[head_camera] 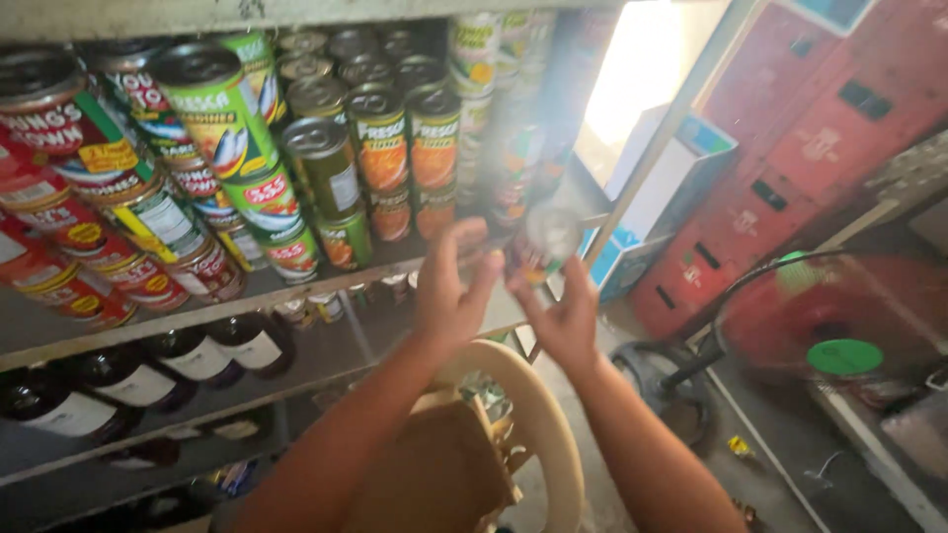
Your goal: Stocking various canned goods from a cardboard box onto grocery store shelves.
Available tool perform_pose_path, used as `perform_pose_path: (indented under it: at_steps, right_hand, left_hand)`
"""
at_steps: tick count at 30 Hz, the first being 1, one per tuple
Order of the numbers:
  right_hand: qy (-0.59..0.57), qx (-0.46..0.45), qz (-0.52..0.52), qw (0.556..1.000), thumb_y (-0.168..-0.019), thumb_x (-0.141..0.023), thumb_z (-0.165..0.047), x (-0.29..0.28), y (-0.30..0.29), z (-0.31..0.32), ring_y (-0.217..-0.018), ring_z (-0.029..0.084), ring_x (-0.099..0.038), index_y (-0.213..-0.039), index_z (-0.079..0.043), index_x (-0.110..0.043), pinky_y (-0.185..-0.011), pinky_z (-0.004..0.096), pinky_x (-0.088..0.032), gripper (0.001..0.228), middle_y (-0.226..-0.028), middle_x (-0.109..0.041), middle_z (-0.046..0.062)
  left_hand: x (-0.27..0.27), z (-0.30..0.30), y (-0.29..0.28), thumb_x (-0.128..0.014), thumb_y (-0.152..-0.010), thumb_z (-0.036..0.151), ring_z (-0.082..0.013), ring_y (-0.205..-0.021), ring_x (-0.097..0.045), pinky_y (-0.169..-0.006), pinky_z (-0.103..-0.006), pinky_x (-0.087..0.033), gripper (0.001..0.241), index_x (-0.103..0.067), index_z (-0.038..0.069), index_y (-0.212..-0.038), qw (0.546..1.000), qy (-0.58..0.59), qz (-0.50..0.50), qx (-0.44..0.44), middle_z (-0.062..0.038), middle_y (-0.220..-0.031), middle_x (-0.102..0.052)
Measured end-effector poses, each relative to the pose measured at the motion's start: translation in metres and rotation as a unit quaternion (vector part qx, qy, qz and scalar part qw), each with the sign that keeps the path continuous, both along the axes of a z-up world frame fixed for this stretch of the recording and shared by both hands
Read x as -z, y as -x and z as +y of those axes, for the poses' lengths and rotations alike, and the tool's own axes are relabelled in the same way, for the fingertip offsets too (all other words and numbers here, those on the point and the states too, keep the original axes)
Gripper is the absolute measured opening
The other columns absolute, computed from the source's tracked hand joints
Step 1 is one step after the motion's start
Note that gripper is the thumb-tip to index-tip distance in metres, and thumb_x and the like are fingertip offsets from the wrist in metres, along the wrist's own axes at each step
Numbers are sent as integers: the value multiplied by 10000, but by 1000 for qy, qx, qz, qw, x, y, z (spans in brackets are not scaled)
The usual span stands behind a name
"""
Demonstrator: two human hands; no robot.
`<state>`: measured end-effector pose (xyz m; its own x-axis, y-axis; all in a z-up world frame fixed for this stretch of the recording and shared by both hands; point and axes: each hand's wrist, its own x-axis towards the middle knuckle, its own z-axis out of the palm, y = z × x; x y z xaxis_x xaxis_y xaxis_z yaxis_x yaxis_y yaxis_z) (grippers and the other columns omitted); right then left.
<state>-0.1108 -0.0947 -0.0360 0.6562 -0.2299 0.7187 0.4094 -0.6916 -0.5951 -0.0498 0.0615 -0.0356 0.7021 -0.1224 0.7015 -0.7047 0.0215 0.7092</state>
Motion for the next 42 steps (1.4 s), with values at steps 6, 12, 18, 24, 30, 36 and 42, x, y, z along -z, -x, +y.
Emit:
perform_pose_path:
  at_steps: [6, 12, 18, 24, 30, 36, 42]
  right_hand:
    - [-13, -77, -100, 992, -944, -811, -136, -83, -46, -32, -1100, 219, -652, -1363, 13, -558, -977, 361, -526, 511, -1206, -691, 151]
    - [-19, -65, -108, 992, -915, -786, -163, -100, -123, -50, -943, 180, -668, -1393, -32, -573, -839, 336, -566, 540, -1104, -729, 132]
    - [20, 4, -51, 999, -908, -826, -263, -106, -150, -40, -840, 222, -724, -1304, -45, -581, -751, 352, -572, 514, -1015, -746, 124]
    - [-22, -83, -107, 991, -944, -806, -286, -95, -156, -38, -879, 234, -726, -1247, -39, -601, -787, 365, -589, 441, -1038, -759, 140]
    - [8, 2, -27, 1000, -892, -846, -269, -92, -154, -44, -811, 248, -681, -1190, -20, -603, -713, 370, -560, 458, -955, -723, 149]
    - [-37, -12, -36, 999, -825, -852, -231, -80, -140, -50, -804, 242, -687, -1253, -5, -613, -735, 366, -570, 540, -953, -704, 131]
    - [-10, 30, -69, 997, -824, -871, -155, -40, -154, -69, -906, 269, -717, -1359, -2, -593, -806, 392, -571, 622, -1011, -720, 146]
  left_hand:
    - [-6, -51, -59, -770, -925, 286, -439, -1186, -587, -991, -527, -507, 687, -428, -14, -1439, 961, -136, -115, -210, -247, -1307, -563]
    - [21, -76, -86, -705, -919, 393, -488, -1132, -605, -914, -547, -508, 734, -409, 33, -1485, 965, -168, 68, -192, -284, -1303, -578]
    - [24, -76, -92, -737, -873, 479, -451, -961, -688, -790, -546, -533, 711, -479, 121, -1430, 940, -222, 103, -239, -237, -1081, -713]
    - [15, -77, -84, -751, -866, 427, -431, -824, -712, -702, -532, -542, 679, -483, 147, -1425, 938, -214, 103, -254, -201, -944, -739]
    - [16, -81, -90, -762, -871, 368, -419, -807, -720, -701, -528, -552, 635, -488, 149, -1400, 926, -249, 117, -258, -194, -901, -738]
    - [0, -88, -96, -807, -779, 398, -434, -892, -705, -731, -556, -535, 554, -584, 128, -1208, 935, -227, 122, -244, -192, -960, -739]
    - [23, -105, -138, -772, -831, 374, -442, -957, -706, -801, -555, -543, 543, -573, 119, -1267, 923, -269, 166, -220, -211, -1001, -741]
